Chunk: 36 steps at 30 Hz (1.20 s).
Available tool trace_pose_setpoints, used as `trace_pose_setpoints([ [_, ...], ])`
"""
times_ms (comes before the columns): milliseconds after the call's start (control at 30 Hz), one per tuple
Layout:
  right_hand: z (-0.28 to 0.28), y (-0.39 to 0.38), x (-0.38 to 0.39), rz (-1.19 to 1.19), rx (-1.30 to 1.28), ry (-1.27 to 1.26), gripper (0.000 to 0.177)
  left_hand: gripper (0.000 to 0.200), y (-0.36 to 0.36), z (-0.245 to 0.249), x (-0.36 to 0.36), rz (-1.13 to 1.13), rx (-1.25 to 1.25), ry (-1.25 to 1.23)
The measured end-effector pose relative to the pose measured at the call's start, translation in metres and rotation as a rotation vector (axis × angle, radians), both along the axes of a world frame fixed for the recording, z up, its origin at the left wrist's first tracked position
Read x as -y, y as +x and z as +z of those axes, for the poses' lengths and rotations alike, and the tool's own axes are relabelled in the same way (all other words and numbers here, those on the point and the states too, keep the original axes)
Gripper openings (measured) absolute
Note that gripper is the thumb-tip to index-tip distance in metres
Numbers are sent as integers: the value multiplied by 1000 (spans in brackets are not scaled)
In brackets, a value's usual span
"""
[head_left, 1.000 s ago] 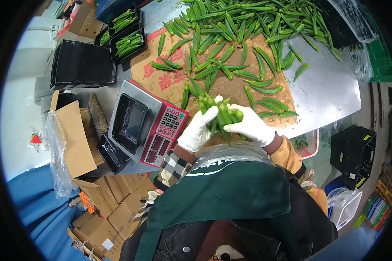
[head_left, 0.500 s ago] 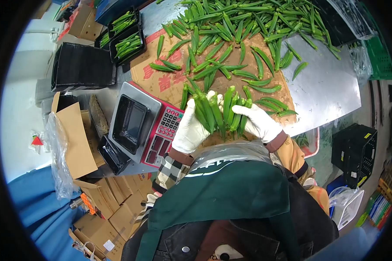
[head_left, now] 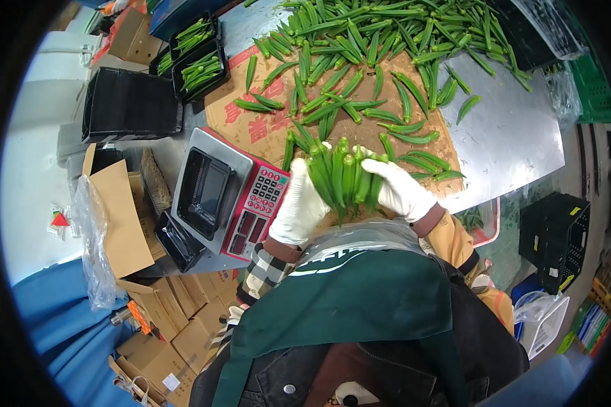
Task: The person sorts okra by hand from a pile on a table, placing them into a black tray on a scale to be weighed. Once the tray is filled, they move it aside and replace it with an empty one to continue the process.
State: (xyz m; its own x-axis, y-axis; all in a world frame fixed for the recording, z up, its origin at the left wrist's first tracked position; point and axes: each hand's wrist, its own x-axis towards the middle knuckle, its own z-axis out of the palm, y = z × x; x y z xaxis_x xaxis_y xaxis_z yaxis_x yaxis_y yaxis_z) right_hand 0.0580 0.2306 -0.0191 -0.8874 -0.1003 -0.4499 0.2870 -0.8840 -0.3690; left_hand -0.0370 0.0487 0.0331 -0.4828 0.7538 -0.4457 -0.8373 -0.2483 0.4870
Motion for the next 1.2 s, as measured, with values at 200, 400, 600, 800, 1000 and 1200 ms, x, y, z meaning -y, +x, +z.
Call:
trace_pose_setpoints([
  [200, 56, -30, 32, 251, 1, 975, 113, 81, 8, -35, -12, -33, -308, -111],
  [400, 122, -24, 26, 388, -241, 975, 80, 110, 0, -27, 4, 24, -156, 95],
  [600, 106, -17, 21, 160, -302, 451, 73, 99, -4, -22, 25, 115, -147, 43],
  [800, 98, -18, 23, 21, -240, 468, 58, 104, -5, -41, 34, 115, 30, 129],
  [1000, 101, -15, 6, -125, -105, 634, 47, 102, -23, -21, 45, 182, 340, 627],
  [1200, 82, -4, 1, -103, -33, 606, 41, 90, -93, 22, 148, 278, -68, 434],
])
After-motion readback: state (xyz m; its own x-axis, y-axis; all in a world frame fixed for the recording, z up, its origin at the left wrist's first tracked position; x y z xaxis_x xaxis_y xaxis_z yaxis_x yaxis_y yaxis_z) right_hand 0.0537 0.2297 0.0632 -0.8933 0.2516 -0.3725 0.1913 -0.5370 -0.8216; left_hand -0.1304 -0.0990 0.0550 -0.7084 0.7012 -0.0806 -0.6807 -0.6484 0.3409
